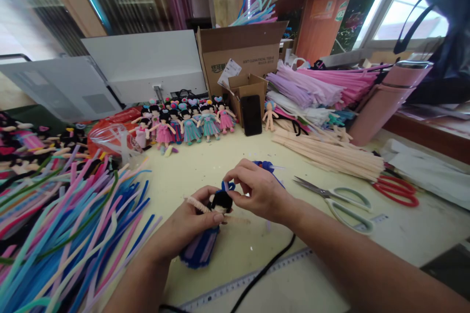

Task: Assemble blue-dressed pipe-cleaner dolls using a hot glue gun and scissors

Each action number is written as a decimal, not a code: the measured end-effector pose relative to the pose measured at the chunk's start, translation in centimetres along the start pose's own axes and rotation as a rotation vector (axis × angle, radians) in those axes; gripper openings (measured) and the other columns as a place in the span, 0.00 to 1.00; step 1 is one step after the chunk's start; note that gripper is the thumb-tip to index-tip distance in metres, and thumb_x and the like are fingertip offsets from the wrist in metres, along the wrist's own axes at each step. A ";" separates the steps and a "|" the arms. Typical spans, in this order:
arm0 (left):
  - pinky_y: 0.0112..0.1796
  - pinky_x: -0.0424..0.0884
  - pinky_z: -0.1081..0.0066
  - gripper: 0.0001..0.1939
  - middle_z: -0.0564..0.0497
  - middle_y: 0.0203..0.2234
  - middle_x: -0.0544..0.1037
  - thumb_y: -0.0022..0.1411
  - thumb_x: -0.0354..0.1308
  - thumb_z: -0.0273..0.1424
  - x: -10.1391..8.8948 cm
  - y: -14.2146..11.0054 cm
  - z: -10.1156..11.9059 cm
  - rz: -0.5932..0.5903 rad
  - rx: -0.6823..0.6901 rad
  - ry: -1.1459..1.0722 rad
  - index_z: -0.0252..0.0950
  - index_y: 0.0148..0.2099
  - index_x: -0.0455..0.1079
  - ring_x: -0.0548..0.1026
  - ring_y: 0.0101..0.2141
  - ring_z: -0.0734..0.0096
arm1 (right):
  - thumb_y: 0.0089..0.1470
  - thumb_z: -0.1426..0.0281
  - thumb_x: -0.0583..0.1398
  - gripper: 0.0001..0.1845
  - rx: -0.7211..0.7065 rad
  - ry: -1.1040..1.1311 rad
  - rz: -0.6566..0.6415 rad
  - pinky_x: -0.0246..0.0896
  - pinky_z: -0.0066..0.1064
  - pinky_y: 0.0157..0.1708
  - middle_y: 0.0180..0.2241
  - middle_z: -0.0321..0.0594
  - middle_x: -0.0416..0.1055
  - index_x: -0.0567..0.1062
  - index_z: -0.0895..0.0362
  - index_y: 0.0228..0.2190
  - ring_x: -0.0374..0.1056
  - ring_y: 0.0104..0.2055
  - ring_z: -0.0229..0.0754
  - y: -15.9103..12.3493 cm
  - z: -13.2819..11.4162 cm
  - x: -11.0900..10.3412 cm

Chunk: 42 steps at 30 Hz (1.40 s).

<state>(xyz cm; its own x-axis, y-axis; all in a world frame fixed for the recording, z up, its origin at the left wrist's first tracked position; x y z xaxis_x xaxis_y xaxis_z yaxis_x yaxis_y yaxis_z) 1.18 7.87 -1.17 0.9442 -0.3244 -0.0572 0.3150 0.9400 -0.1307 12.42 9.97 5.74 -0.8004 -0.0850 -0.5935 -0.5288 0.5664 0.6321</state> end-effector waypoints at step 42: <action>0.22 0.56 0.77 0.14 0.54 0.20 0.73 0.45 0.65 0.41 1.2 0.2 -0.8 0.263 -0.079 -0.143 0.35 0.24 0.71 0.60 0.19 0.80 | 0.53 0.76 0.53 0.14 0.607 -0.672 -0.269 0.59 0.34 0.43 0.41 0.47 0.70 0.69 0.58 0.42 0.66 0.44 0.46 -13.8 4.7 -9.8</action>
<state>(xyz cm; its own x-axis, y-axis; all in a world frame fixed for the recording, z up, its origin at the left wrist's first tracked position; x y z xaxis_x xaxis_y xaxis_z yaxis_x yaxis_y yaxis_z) 2.33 7.61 -2.03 0.9980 -0.0480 0.0399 0.0553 0.9768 -0.2068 28.90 6.89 0.52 -0.2421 0.1084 -0.9642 -0.2833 0.9425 0.1771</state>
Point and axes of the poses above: each hand's wrist, its own y-axis towards the middle knuckle, its own x-axis out of the palm, z = x × y, the point moved 9 cm from there along y, towards the middle knuckle
